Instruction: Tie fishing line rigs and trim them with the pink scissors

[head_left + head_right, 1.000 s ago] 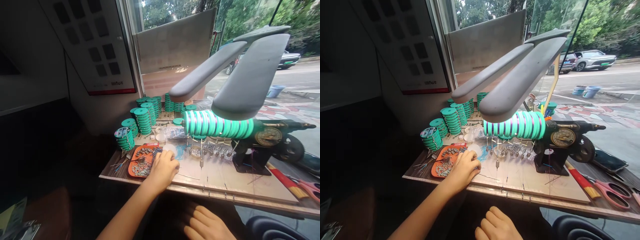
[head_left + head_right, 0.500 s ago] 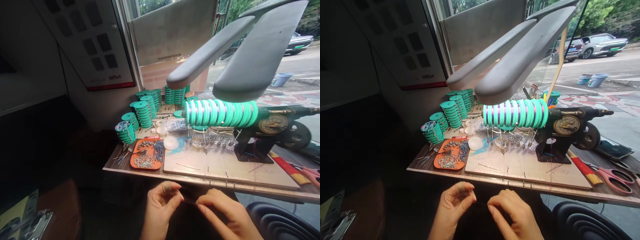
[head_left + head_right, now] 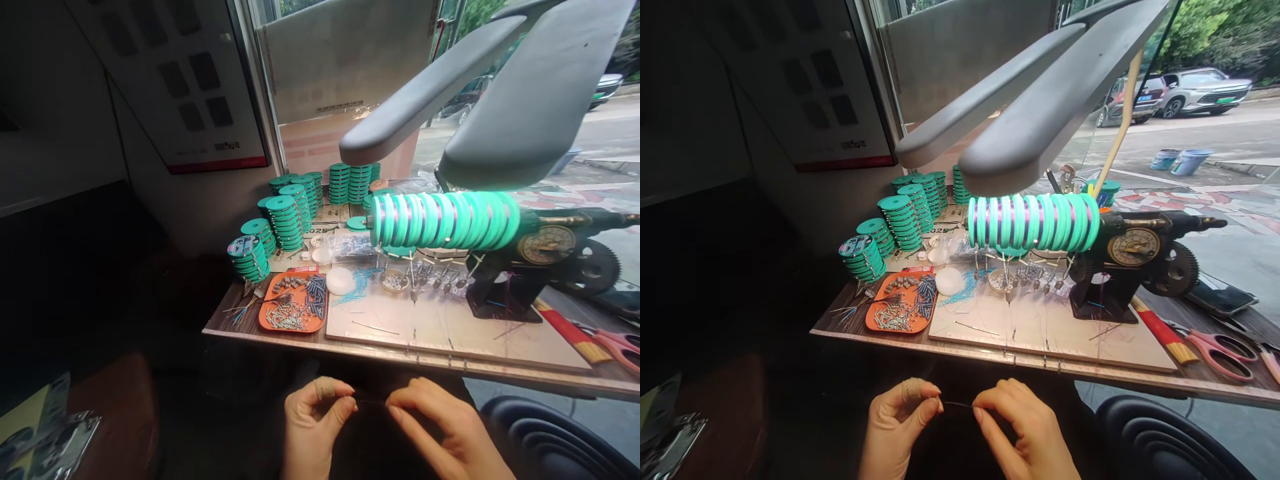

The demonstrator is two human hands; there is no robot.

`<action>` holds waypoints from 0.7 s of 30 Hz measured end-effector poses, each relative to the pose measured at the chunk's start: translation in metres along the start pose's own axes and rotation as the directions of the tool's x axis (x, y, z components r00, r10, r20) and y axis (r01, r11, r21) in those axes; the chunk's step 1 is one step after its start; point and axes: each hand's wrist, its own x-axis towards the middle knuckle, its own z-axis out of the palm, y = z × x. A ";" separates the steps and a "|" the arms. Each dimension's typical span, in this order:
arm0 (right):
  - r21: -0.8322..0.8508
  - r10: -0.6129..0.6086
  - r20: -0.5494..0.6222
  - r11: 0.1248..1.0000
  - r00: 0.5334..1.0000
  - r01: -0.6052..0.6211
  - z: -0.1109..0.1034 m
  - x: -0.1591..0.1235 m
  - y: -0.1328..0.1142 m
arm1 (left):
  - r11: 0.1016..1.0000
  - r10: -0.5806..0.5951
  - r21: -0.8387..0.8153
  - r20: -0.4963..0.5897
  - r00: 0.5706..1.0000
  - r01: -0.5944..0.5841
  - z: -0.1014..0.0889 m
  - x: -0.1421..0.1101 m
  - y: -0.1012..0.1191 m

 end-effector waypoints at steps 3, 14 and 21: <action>-0.024 -0.015 -0.001 1.000 1.000 0.015 -0.002 -0.001 -0.001 | 0.982 0.132 0.138 -0.031 0.991 -0.127 0.001 -0.003 0.001; 0.044 -0.040 0.003 0.998 0.999 0.040 -0.002 0.002 -0.005 | 0.843 0.334 0.401 0.133 0.933 -0.359 0.011 -0.008 0.004; -0.070 -0.146 -0.059 0.987 0.988 0.142 -0.007 0.007 -0.015 | 0.835 0.356 0.392 0.149 0.923 -0.385 0.015 -0.009 0.001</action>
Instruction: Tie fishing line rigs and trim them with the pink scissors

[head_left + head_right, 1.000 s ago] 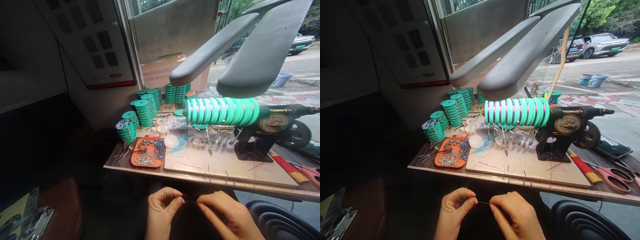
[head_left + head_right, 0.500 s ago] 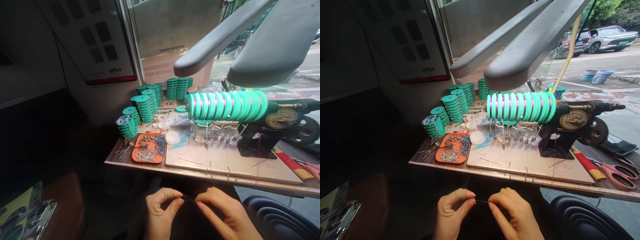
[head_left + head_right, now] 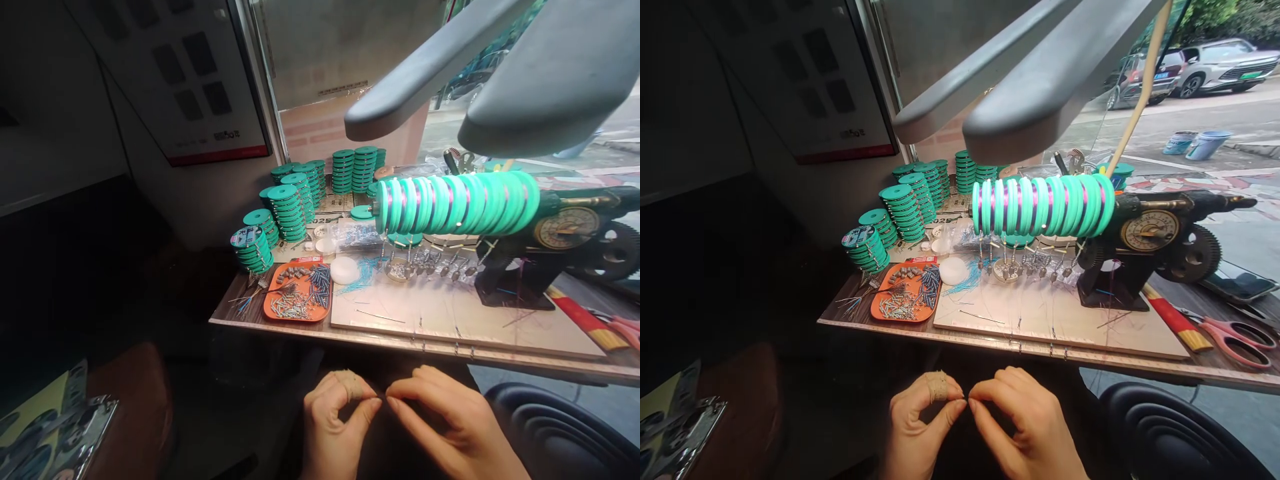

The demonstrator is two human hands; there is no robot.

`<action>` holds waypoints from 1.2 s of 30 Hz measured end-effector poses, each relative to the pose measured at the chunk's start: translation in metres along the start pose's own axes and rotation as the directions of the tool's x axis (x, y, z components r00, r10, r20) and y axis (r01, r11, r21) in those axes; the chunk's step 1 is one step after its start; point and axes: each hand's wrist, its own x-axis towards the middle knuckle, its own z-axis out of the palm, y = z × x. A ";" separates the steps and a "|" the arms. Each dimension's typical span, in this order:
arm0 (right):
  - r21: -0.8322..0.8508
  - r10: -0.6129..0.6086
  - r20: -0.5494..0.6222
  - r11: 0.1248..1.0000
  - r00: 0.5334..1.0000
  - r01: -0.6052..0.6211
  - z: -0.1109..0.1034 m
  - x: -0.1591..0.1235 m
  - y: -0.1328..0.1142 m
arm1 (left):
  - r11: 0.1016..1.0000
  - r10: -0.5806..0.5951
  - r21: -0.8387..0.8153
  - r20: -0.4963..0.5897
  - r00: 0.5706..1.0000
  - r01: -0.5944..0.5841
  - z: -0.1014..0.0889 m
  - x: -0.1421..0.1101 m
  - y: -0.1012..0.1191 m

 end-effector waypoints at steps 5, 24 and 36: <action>-0.004 -0.024 0.016 1.000 1.000 0.024 0.004 0.000 -0.001 | 0.999 0.044 0.028 -0.005 0.999 -0.044 0.000 0.000 0.001; -0.023 -0.011 0.115 1.000 0.993 0.013 0.009 0.000 -0.001 | 0.990 0.104 0.097 -0.013 0.994 -0.102 -0.001 0.001 0.004; -0.291 0.056 -0.248 0.948 0.967 -0.130 -0.046 0.023 0.033 | 0.953 -0.298 -0.074 -0.073 0.952 0.293 0.006 -0.006 -0.008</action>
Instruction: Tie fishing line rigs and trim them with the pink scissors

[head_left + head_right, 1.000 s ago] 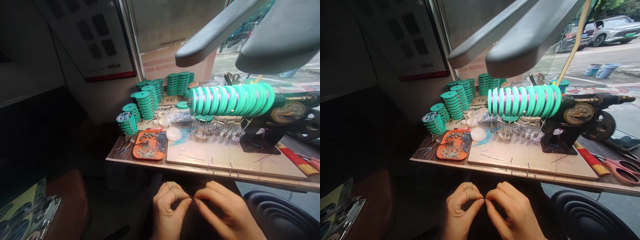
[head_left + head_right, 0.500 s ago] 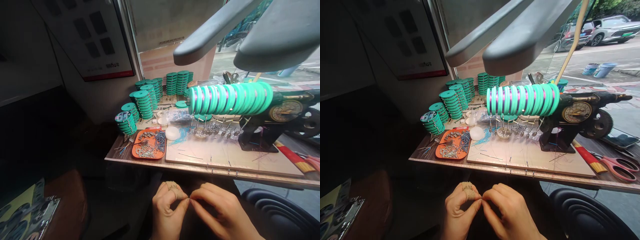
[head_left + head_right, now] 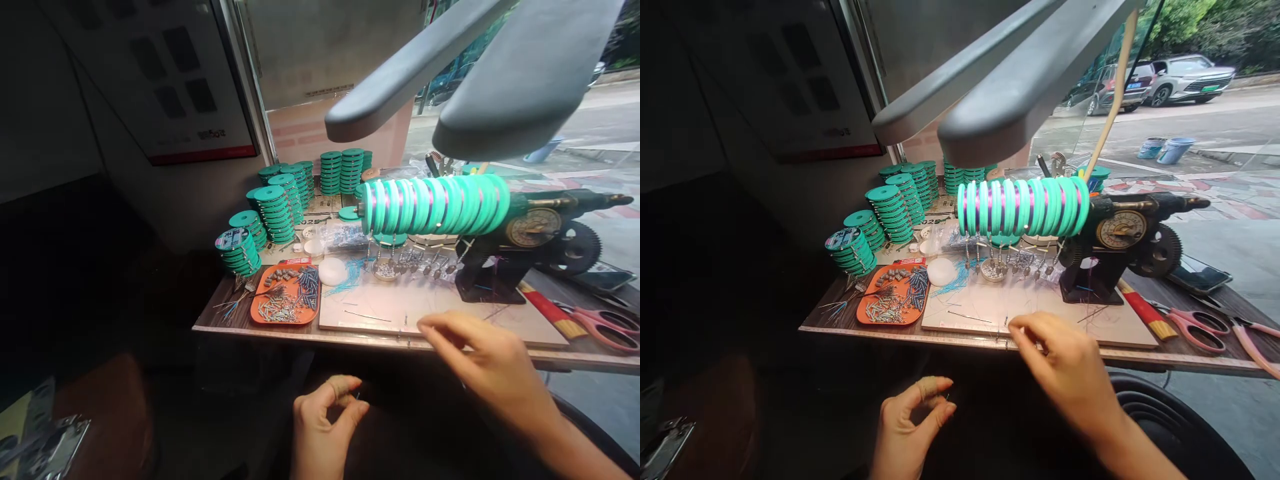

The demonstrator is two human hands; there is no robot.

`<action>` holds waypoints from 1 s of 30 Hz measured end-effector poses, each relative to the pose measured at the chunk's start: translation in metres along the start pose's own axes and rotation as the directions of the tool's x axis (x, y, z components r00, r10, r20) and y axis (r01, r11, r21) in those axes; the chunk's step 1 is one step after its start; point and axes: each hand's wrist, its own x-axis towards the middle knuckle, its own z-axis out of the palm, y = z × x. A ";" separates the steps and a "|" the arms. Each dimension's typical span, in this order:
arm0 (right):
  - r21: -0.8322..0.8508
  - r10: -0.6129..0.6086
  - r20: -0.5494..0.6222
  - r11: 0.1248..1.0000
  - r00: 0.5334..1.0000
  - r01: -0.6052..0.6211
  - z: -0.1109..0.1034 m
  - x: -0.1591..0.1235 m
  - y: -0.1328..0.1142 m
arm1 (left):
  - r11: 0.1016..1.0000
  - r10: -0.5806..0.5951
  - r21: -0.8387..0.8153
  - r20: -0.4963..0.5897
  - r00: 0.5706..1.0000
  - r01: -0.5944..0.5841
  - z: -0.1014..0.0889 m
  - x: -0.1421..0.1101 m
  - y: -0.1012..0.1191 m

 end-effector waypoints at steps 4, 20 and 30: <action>-0.057 0.101 0.004 0.993 0.995 -0.100 -0.011 0.015 0.024 | 0.997 -0.069 -0.042 0.012 0.998 0.070 0.001 0.003 -0.003; -0.564 0.219 0.168 0.821 0.961 -0.088 0.023 0.050 0.051 | 0.989 -0.113 -0.078 0.185 0.976 0.129 -0.003 0.010 -0.006; -0.709 0.309 0.336 0.705 0.890 0.023 0.024 0.060 0.042 | 0.997 -0.059 -0.045 0.220 0.974 0.071 -0.005 0.013 -0.010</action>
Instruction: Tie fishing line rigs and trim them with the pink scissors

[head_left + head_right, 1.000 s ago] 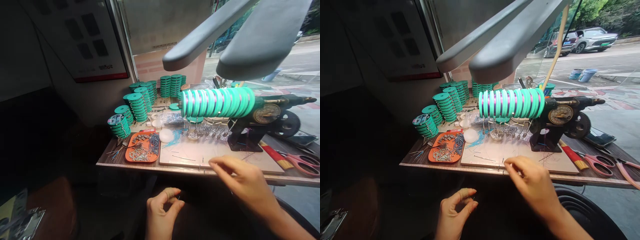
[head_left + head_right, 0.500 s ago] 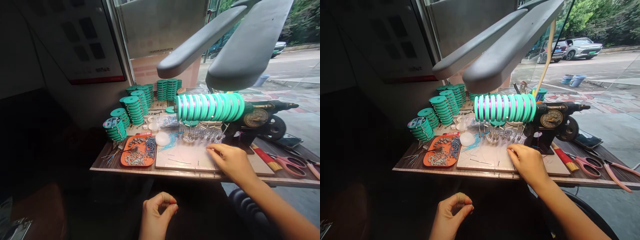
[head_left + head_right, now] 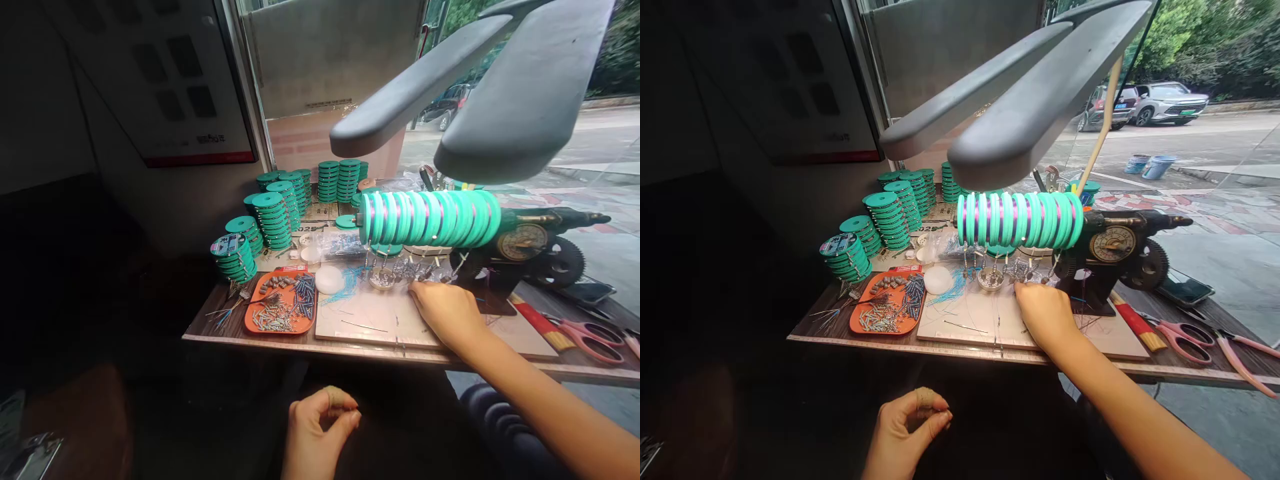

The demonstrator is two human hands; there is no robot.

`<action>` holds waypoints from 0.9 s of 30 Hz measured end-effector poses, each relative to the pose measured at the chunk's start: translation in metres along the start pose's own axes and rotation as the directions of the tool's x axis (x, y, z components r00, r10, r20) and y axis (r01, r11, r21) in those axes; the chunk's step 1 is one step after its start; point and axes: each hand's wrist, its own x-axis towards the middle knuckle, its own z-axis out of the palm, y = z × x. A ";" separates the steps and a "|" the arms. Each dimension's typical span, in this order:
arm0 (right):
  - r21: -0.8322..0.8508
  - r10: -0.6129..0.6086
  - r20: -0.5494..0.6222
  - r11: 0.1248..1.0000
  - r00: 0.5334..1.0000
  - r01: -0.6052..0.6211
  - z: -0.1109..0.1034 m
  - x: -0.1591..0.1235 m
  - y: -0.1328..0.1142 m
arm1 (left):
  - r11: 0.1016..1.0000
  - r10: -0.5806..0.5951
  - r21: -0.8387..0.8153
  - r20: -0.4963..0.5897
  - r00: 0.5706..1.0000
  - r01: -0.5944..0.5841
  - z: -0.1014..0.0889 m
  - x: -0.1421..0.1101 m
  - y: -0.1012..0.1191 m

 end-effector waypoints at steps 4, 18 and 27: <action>-0.010 -0.018 0.036 1.000 0.999 0.018 -0.001 0.001 0.002 | 0.998 0.055 0.035 0.037 0.998 -0.057 -0.002 0.002 0.004; 0.027 -0.107 0.114 0.994 0.988 0.104 -0.006 0.010 0.013 | 0.995 0.104 0.009 0.009 0.995 -0.104 0.004 0.003 0.013; 0.080 -0.142 0.093 0.988 0.986 0.134 -0.007 0.009 0.011 | 0.992 0.122 0.036 0.007 0.992 -0.122 0.005 0.007 0.022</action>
